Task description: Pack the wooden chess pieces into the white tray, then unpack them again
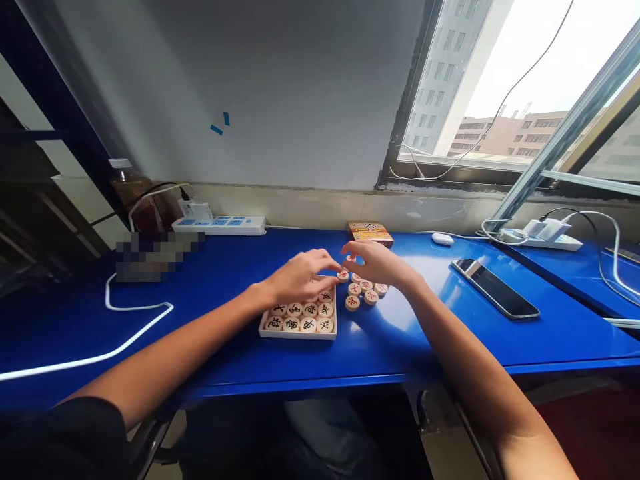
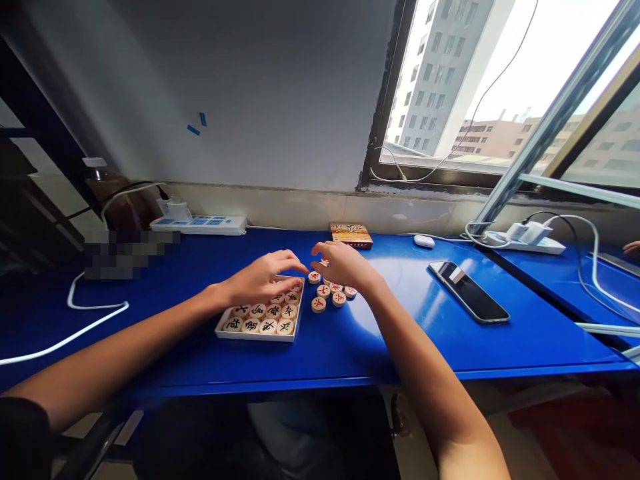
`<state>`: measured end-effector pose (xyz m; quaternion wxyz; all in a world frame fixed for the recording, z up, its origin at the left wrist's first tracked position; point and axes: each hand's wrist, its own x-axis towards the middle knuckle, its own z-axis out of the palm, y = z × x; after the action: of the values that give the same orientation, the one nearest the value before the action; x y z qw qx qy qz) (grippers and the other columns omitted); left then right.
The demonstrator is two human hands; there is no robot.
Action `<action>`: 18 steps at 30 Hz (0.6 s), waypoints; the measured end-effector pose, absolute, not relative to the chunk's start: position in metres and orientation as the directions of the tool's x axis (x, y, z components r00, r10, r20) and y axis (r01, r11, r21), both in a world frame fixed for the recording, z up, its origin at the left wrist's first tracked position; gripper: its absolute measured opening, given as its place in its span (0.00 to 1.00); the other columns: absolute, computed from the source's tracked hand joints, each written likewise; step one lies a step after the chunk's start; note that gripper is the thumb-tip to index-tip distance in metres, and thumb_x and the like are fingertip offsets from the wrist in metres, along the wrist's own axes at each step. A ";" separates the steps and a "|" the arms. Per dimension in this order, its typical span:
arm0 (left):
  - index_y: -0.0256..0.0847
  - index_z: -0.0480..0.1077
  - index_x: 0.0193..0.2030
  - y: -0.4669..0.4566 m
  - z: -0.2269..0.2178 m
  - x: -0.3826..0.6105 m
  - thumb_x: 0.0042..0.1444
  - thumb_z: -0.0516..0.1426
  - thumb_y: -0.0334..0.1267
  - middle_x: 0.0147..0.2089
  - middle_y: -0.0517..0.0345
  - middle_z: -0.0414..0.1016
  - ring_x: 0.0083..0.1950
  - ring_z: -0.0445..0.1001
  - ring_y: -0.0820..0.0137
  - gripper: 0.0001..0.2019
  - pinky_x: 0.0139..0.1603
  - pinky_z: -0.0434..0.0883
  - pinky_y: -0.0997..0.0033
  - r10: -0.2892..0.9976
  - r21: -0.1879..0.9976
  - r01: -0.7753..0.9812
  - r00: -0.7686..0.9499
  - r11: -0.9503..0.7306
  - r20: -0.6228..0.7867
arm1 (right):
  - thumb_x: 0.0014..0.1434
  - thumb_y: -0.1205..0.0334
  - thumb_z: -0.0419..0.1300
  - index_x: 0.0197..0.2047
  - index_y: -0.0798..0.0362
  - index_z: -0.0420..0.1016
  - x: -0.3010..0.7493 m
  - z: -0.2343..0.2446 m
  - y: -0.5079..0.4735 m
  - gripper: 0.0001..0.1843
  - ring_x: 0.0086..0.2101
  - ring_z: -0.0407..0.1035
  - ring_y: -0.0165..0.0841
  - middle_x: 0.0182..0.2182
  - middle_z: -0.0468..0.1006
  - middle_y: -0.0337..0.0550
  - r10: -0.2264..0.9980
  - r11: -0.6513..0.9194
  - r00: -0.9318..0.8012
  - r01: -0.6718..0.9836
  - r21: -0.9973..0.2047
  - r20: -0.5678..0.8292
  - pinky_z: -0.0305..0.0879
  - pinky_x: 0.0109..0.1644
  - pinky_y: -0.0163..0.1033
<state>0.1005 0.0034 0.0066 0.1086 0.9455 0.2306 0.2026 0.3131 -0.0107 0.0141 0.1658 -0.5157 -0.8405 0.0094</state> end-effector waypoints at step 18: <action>0.45 0.76 0.39 -0.002 0.025 0.044 0.56 0.54 0.47 0.39 0.59 0.75 0.38 0.72 0.66 0.12 0.32 0.60 0.71 0.798 -0.075 0.797 0.602 -0.599 0.033 | 0.64 0.59 0.52 0.47 0.53 0.72 0.277 0.006 -0.025 0.13 0.42 0.66 0.36 0.39 0.75 0.44 0.761 0.631 -0.605 0.774 -0.051 0.234 0.56 0.41 0.38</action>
<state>0.0439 -0.0024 0.0245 -0.0411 0.8941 0.4460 -0.0021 0.2773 -0.0253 0.0057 0.1175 -0.4286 -0.8954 -0.0276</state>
